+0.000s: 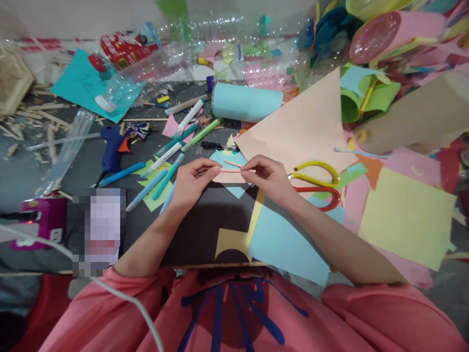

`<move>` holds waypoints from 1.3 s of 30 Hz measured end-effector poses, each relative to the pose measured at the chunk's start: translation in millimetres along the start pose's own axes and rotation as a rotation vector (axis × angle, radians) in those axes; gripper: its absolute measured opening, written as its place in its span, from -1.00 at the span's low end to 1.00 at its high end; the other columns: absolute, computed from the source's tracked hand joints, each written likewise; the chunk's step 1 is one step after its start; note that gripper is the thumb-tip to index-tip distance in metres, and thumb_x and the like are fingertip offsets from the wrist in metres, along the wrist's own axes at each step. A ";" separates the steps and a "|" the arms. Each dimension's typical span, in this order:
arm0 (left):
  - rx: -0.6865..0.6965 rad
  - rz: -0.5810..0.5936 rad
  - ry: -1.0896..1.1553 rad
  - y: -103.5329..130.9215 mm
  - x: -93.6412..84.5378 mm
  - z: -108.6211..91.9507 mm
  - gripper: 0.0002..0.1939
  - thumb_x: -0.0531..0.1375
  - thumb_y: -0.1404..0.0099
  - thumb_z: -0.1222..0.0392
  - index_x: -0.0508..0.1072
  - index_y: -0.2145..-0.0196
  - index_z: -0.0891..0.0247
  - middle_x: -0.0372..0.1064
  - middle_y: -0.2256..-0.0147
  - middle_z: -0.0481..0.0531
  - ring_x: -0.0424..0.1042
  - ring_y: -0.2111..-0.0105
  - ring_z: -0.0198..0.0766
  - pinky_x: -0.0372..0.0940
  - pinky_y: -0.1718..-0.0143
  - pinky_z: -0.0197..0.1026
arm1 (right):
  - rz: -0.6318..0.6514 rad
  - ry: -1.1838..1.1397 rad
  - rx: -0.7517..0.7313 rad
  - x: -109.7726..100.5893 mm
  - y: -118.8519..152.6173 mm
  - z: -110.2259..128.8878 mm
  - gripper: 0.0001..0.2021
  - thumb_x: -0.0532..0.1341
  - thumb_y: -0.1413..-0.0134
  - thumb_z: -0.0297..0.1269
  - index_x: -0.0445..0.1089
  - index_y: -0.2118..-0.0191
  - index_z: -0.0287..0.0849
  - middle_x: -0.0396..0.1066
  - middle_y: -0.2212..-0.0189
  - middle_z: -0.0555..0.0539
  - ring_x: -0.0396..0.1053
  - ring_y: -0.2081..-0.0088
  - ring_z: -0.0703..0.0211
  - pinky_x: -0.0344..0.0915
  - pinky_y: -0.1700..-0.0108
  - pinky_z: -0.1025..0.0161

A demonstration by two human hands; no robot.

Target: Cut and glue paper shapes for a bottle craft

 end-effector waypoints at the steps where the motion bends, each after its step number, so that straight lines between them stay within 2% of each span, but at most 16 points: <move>1: 0.005 -0.003 -0.006 -0.4 -0.7 0.2 -0.75 0.34 -0.05 0.00 0.54 0.43 0.25 0.52 0.42 0.01 0.49 0.35 -0.23 0.36 0.29 -0.22 | -0.001 -0.005 -0.004 -0.1 0.0 0.2 -0.86 0.33 0.04 -0.20 0.43 0.41 -0.15 0.36 0.52 0.03 0.27 0.48 0.29 0.20 0.43 0.27; 7: 0.063 -0.003 -0.063 2.1 -0.8 -5.2 -0.79 0.32 -0.09 0.04 0.53 0.40 0.25 0.50 0.41 0.00 0.48 0.36 -0.26 0.35 0.30 -0.24 | 0.052 0.039 0.001 5.7 2.5 0.4 -0.93 0.27 0.02 -0.28 0.40 0.41 -0.15 0.37 0.49 0.02 0.31 0.45 0.28 0.25 0.38 0.25; 12: 0.143 -0.019 -0.098 6.8 -2.0 -15.2 -0.83 0.28 -0.15 0.08 0.51 0.36 0.23 0.49 0.37 0.00 0.45 0.37 -0.29 0.32 0.31 -0.26 | 0.145 0.191 -0.018 20.4 10.3 6.1 -0.98 0.18 -0.03 -0.36 0.35 0.39 -0.15 0.38 0.54 0.04 0.30 0.50 0.29 0.23 0.39 0.27; 16: 0.077 0.028 -0.024 8.1 3.7 -8.8 -0.70 0.31 -0.12 -0.01 0.45 0.25 0.21 0.44 0.45 -0.06 0.44 0.40 -0.30 0.30 0.34 -0.28 | 0.216 0.241 -0.021 34.2 16.2 7.2 -0.86 0.17 -0.02 -0.41 0.36 0.25 -0.13 0.39 0.55 0.08 0.23 0.54 0.32 0.18 0.43 0.31; 19: 0.024 0.039 0.034 8.0 7.3 -3.3 -0.63 0.35 -0.05 -0.07 0.38 0.32 0.21 0.38 0.52 -0.11 0.41 0.48 -0.33 0.29 0.39 -0.29 | 0.258 0.200 0.049 43.0 19.6 -1.2 -0.81 0.17 -0.03 -0.40 0.37 0.18 -0.15 0.37 0.56 0.10 0.19 0.57 0.34 0.16 0.46 0.31; 23: -0.002 0.053 0.074 5.7 11.0 -0.1 -0.62 0.36 -0.03 -0.08 0.34 0.49 0.23 0.33 0.57 -0.12 0.34 0.53 -0.38 0.28 0.43 -0.31 | 0.262 0.115 0.157 47.5 22.6 -13.7 -0.88 0.20 -0.03 -0.36 0.38 0.26 -0.19 0.34 0.55 0.08 0.22 0.53 0.33 0.18 0.44 0.32; 28: 0.026 0.045 0.045 4.4 11.4 -3.6 -0.66 0.35 -0.03 -0.06 0.38 0.51 0.26 0.33 0.57 -0.11 0.33 0.54 -0.38 0.29 0.44 -0.31 | 0.267 0.050 0.252 49.3 24.1 -23.4 -0.91 0.25 0.00 -0.31 0.35 0.34 -0.18 0.32 0.57 0.09 0.20 0.53 0.33 0.17 0.45 0.33; 35: -0.008 0.098 0.043 10.3 20.6 -5.7 -0.68 0.37 0.01 -0.02 0.40 0.55 0.27 0.28 0.60 -0.13 0.25 0.59 -0.42 0.21 0.52 -0.35 | 0.274 0.011 0.273 48.9 24.1 -24.2 -0.82 0.30 0.06 -0.24 0.28 0.42 -0.14 0.33 0.58 0.08 0.21 0.53 0.30 0.14 0.44 0.31; 39: -0.063 0.126 0.072 10.8 23.7 -2.8 -0.69 0.38 0.05 0.02 0.40 0.55 0.26 0.30 0.60 -0.13 0.27 0.58 -0.41 0.23 0.50 -0.34 | 0.297 0.003 0.254 50.9 24.2 -21.4 -0.79 0.27 -0.02 -0.14 0.29 0.42 -0.14 0.38 0.56 0.03 0.25 0.52 0.27 0.17 0.39 0.26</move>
Point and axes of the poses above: each hand's wrist, its own y-axis away from the middle knuckle, its own x-axis out of the palm, z = x × y, the point moved 10 cm from there along -y, towards the middle knuckle
